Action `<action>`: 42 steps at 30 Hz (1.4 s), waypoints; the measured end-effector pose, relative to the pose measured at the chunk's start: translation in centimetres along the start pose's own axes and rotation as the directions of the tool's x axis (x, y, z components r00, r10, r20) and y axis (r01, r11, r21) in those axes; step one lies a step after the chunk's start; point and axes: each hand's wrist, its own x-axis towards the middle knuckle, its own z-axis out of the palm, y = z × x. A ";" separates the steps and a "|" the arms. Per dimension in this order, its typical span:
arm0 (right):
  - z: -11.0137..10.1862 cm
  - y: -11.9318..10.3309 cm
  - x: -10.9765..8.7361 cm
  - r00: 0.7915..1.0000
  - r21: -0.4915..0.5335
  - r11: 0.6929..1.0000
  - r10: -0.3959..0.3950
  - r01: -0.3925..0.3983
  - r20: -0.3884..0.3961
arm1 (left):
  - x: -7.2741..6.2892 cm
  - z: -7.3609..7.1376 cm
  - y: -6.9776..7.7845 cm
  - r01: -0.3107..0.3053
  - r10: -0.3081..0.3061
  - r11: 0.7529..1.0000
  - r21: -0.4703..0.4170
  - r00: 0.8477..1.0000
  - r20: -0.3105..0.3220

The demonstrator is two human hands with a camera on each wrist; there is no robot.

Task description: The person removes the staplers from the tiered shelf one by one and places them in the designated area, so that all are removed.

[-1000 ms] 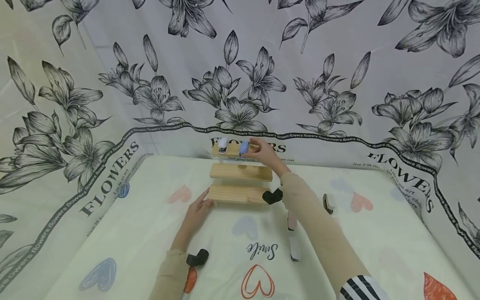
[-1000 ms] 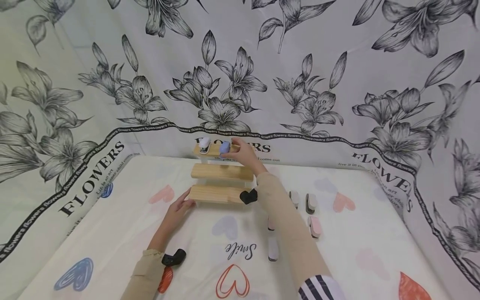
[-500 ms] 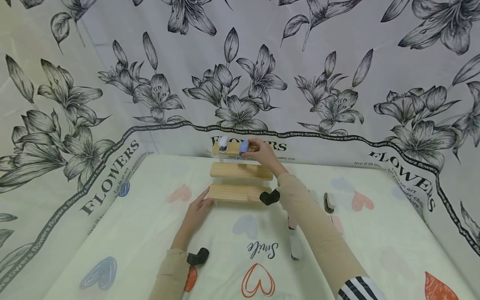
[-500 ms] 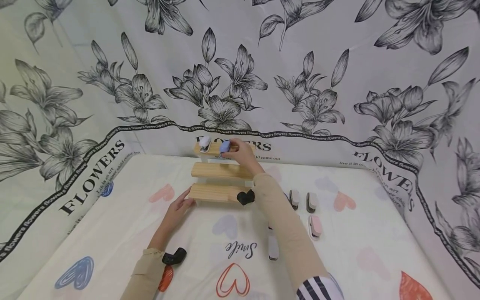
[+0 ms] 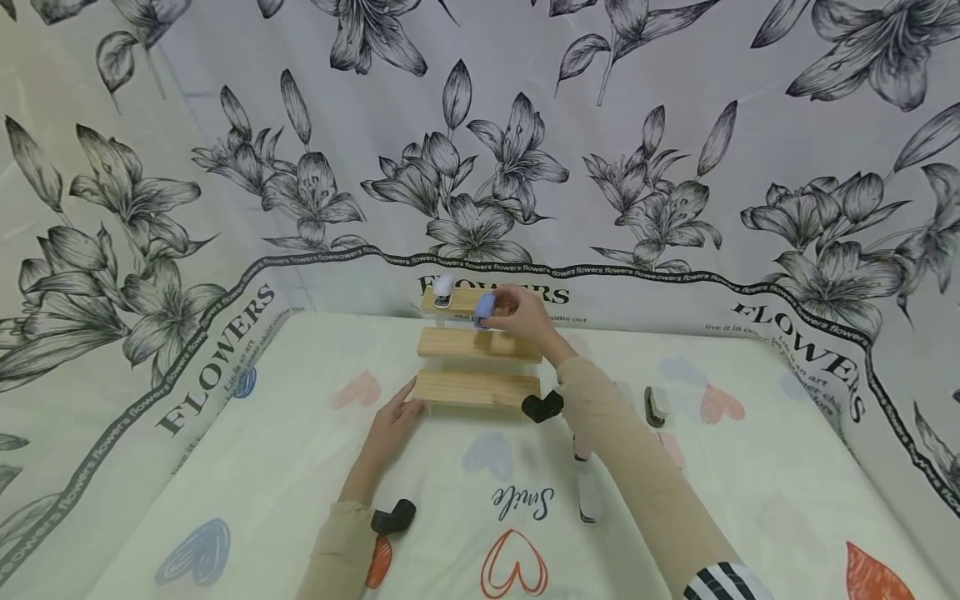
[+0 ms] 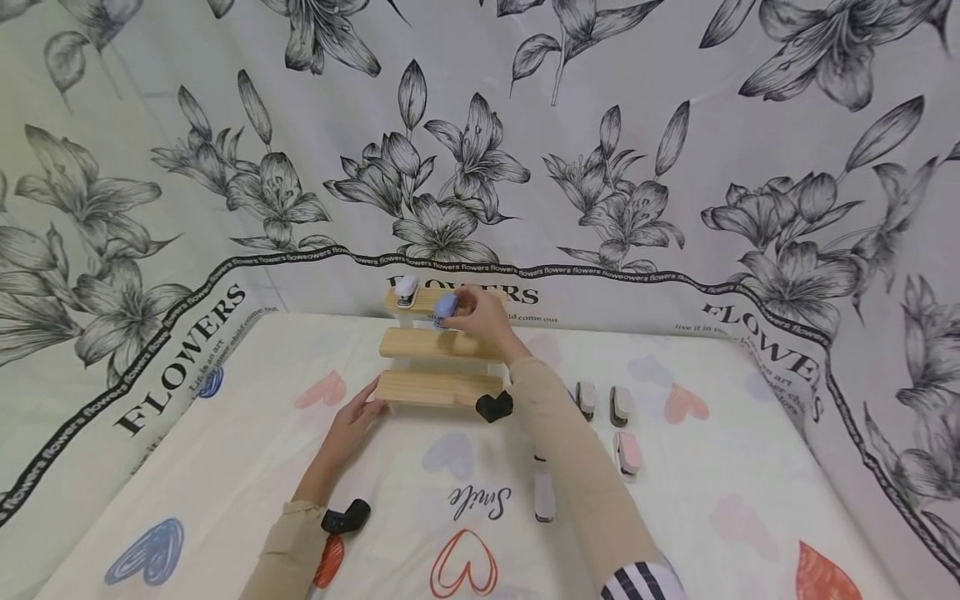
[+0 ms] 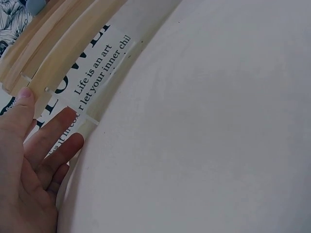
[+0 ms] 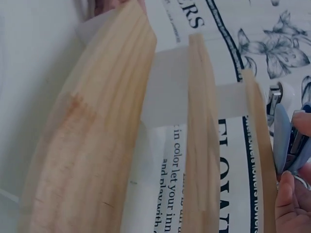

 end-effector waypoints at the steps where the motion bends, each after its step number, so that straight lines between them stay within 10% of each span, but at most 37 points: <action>1: 0.1 0.1 -0.1 1.000 0.004 1.000 -0.010 0.010 -0.004 | 0.0 0.0 0.0 -0.003 0.003 1.000 0.002 1.000 0.000; 25: -1.0 2.1 -7.9 0.998 0.315 0.949 -0.052 0.036 0.042 | 0.0 0.0 -0.7 -0.080 0.080 0.997 0.002 0.997 0.025; 42: -2.4 2.4 -13.6 0.993 0.227 0.973 0.006 -0.033 0.117 | -0.1 -0.1 0.5 -0.056 0.056 0.998 -0.005 0.998 0.041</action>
